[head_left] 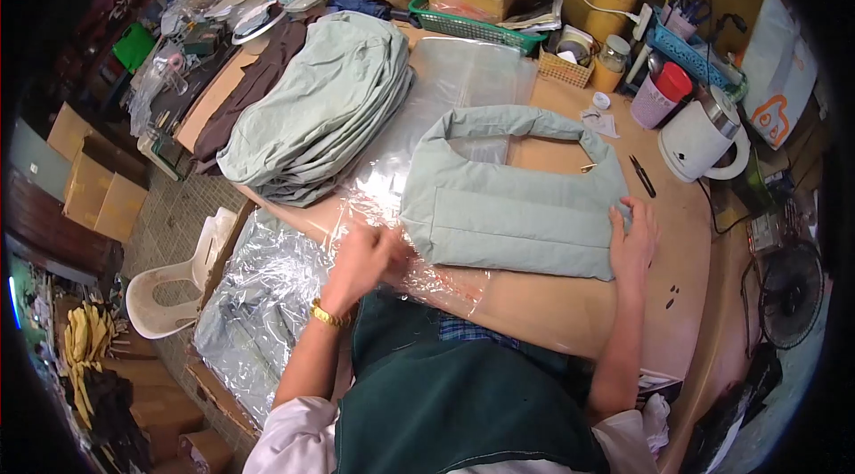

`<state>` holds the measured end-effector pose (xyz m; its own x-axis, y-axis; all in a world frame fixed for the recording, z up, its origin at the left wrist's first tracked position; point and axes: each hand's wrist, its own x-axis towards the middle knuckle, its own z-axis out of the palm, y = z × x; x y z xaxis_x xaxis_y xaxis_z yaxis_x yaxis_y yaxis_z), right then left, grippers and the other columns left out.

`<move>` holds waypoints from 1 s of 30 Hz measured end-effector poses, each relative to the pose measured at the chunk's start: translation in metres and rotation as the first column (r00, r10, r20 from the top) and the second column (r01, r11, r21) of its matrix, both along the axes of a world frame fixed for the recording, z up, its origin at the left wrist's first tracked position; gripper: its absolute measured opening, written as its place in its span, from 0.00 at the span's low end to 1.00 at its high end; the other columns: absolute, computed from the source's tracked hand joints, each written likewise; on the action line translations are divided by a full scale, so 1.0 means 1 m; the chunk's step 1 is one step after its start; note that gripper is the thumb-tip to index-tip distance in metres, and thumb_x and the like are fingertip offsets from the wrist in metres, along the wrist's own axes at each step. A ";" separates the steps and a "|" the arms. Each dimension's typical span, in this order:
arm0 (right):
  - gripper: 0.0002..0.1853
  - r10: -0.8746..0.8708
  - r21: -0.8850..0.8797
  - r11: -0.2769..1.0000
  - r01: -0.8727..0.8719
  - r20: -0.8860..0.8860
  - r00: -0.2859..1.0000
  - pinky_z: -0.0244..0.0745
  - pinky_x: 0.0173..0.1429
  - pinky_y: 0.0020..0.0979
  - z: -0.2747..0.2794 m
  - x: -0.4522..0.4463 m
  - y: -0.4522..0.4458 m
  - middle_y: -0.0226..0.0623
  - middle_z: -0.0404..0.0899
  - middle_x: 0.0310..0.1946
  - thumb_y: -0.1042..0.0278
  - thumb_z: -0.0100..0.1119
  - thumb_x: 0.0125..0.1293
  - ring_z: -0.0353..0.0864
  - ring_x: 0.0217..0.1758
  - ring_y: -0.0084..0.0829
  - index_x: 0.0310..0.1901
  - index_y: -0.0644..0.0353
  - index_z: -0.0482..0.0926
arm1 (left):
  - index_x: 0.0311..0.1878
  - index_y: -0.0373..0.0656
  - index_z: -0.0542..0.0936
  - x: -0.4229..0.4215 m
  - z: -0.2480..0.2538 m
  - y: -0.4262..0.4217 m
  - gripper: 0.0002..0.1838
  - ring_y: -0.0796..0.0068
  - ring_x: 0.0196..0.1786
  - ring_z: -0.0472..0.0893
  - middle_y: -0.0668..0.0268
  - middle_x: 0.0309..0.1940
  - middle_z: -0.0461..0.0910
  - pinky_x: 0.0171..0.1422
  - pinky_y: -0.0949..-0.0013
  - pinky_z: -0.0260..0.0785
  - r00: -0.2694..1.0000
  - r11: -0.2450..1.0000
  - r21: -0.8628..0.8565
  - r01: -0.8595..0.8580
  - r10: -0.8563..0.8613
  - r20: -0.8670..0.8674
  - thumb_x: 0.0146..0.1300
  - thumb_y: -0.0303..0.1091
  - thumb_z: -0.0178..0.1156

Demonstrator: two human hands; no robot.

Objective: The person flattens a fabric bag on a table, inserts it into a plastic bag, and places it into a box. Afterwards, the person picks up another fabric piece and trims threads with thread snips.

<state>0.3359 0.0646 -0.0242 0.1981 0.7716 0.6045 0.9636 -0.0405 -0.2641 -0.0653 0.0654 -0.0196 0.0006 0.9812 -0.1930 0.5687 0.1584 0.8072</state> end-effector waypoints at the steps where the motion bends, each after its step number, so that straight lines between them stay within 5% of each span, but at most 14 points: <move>1: 0.13 0.123 0.008 0.992 -0.123 -0.180 0.976 0.68 0.56 0.41 0.018 -0.024 0.003 0.40 0.80 0.40 0.62 0.61 0.65 0.78 0.48 0.43 0.45 0.60 0.76 | 0.31 0.33 0.83 0.008 -0.004 -0.009 0.19 0.72 0.25 0.82 0.61 0.21 0.82 0.32 0.69 0.74 0.991 0.997 -0.069 0.018 -0.009 0.133 0.67 0.43 0.62; 2: 0.13 0.235 0.036 0.971 -0.238 -0.356 0.905 0.66 0.59 0.42 0.032 -0.052 0.010 0.40 0.80 0.40 0.61 0.62 0.63 0.78 0.49 0.42 0.44 0.60 0.78 | 0.31 0.32 0.84 0.017 -0.006 -0.015 0.22 0.74 0.25 0.82 0.62 0.21 0.83 0.30 0.70 0.75 0.965 0.990 -0.135 0.047 -0.010 0.262 0.66 0.47 0.63; 6: 0.15 0.533 0.005 0.845 -0.535 -0.091 0.841 0.64 0.56 0.44 0.035 -0.164 0.038 0.42 0.82 0.38 0.55 0.61 0.65 0.80 0.43 0.42 0.38 0.60 0.80 | 0.30 0.32 0.84 0.034 -0.019 -0.009 0.23 0.81 0.21 0.80 0.65 0.20 0.83 0.26 0.74 0.73 0.950 0.969 -0.211 0.132 -0.062 0.307 0.66 0.47 0.64; 8: 0.16 0.576 -0.344 0.721 -0.602 -0.184 0.796 0.64 0.51 0.44 0.024 -0.190 0.061 0.42 0.82 0.27 0.54 0.60 0.65 0.81 0.33 0.44 0.30 0.59 0.80 | 0.31 0.33 0.83 0.037 -0.031 -0.004 0.18 0.84 0.20 0.78 0.64 0.22 0.83 0.23 0.78 0.71 0.879 0.967 -0.219 0.127 -0.008 0.478 0.66 0.42 0.65; 12: 0.16 0.586 -0.154 0.720 -0.676 -0.386 0.712 0.64 0.46 0.43 0.017 -0.197 0.081 0.41 0.78 0.18 0.56 0.60 0.65 0.79 0.27 0.47 0.25 0.58 0.78 | 0.32 0.32 0.81 0.038 -0.031 -0.010 0.12 0.84 0.20 0.78 0.64 0.22 0.82 0.24 0.80 0.72 0.744 0.990 -0.138 -0.007 0.097 0.661 0.65 0.34 0.66; 16: 0.13 0.586 -0.001 0.775 -0.631 -0.372 0.720 0.67 0.42 0.43 0.000 -0.190 0.084 0.42 0.77 0.18 0.59 0.61 0.64 0.78 0.25 0.48 0.25 0.56 0.78 | 0.37 0.32 0.80 0.009 -0.018 -0.015 0.13 0.82 0.21 0.78 0.65 0.21 0.82 0.24 0.78 0.73 0.803 0.955 -0.246 0.165 0.015 0.596 0.64 0.35 0.66; 18: 0.13 0.553 0.073 0.814 -0.577 -0.401 0.730 0.68 0.40 0.43 -0.004 -0.183 0.086 0.43 0.77 0.17 0.59 0.61 0.64 0.77 0.24 0.49 0.24 0.55 0.77 | 0.41 0.34 0.78 -0.011 -0.019 -0.023 0.11 0.79 0.27 0.80 0.63 0.26 0.82 0.29 0.74 0.74 0.926 0.899 -0.267 0.346 -0.282 0.251 0.64 0.33 0.65; 19: 0.11 0.577 0.033 0.788 -0.615 -0.387 0.719 0.69 0.38 0.42 0.006 -0.181 0.082 0.43 0.77 0.17 0.63 0.61 0.64 0.77 0.23 0.47 0.26 0.56 0.80 | 0.41 0.34 0.78 -0.007 -0.016 -0.017 0.11 0.79 0.27 0.80 0.63 0.26 0.82 0.29 0.74 0.74 0.922 0.895 -0.265 0.359 -0.297 0.247 0.64 0.33 0.65; 20: 0.08 0.598 -0.016 0.758 -0.652 -0.379 0.706 0.71 0.36 0.41 0.014 -0.182 0.074 0.42 0.77 0.17 0.66 0.62 0.64 0.77 0.23 0.45 0.28 0.57 0.82 | 0.42 0.35 0.78 -0.003 -0.012 -0.016 0.10 0.75 0.31 0.80 0.61 0.30 0.81 0.35 0.69 0.73 0.984 0.992 0.115 0.050 -0.068 0.166 0.64 0.31 0.63; 21: 0.07 0.656 0.006 0.721 -0.693 -0.326 0.680 0.70 0.36 0.42 0.021 -0.192 0.063 0.44 0.75 0.18 0.65 0.63 0.63 0.75 0.24 0.46 0.29 0.57 0.81 | 0.43 0.36 0.78 0.002 -0.008 -0.017 0.08 0.70 0.36 0.80 0.59 0.34 0.80 0.40 0.65 0.73 0.966 0.840 0.481 -0.251 0.183 0.183 0.65 0.30 0.62; 24: 0.05 0.721 0.042 0.666 -0.745 -0.294 0.628 0.70 0.40 0.41 0.014 -0.211 0.049 0.42 0.77 0.23 0.66 0.64 0.62 0.76 0.30 0.46 0.33 0.57 0.80 | 0.42 0.37 0.78 0.034 0.014 0.009 0.06 0.60 0.42 0.77 0.56 0.38 0.77 0.50 0.59 0.67 0.987 0.644 0.764 0.028 0.103 -0.123 0.65 0.28 0.59; 25: 0.05 0.693 0.032 0.696 -0.717 -0.288 0.660 0.70 0.40 0.41 0.023 -0.196 0.042 0.42 0.77 0.23 0.66 0.64 0.62 0.76 0.30 0.46 0.33 0.57 0.80 | 0.42 0.37 0.77 0.037 0.008 0.016 0.06 0.54 0.42 0.75 0.56 0.38 0.77 0.53 0.56 0.65 0.984 0.708 0.697 0.114 0.018 -0.179 0.65 0.29 0.58; 27: 0.07 0.646 0.157 0.763 -0.627 -0.202 0.736 0.69 0.46 0.41 0.042 -0.161 0.026 0.39 0.78 0.29 0.67 0.66 0.60 0.77 0.35 0.43 0.37 0.57 0.79 | 0.39 0.36 0.75 0.036 -0.006 0.024 0.06 0.60 0.39 0.75 0.57 0.35 0.76 0.47 0.61 0.66 0.996 0.703 0.709 0.064 -0.001 -0.089 0.69 0.29 0.54; 30: 0.12 0.242 0.188 0.958 -0.215 -0.134 0.961 0.67 0.50 0.39 0.028 -0.063 -0.009 0.33 0.78 0.29 0.61 0.69 0.57 0.78 0.35 0.37 0.35 0.58 0.79 | 0.37 0.36 0.75 0.034 -0.011 0.023 0.08 0.66 0.32 0.74 0.58 0.28 0.75 0.39 0.65 0.67 0.999 0.750 0.660 -0.044 0.035 0.027 0.71 0.31 0.53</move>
<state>0.2729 0.0559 0.0034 0.1295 0.6952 0.7071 0.8890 0.2345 -0.3934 -0.0308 0.0880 -0.0311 -0.0428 0.8636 0.5024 0.5634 -0.3944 0.7260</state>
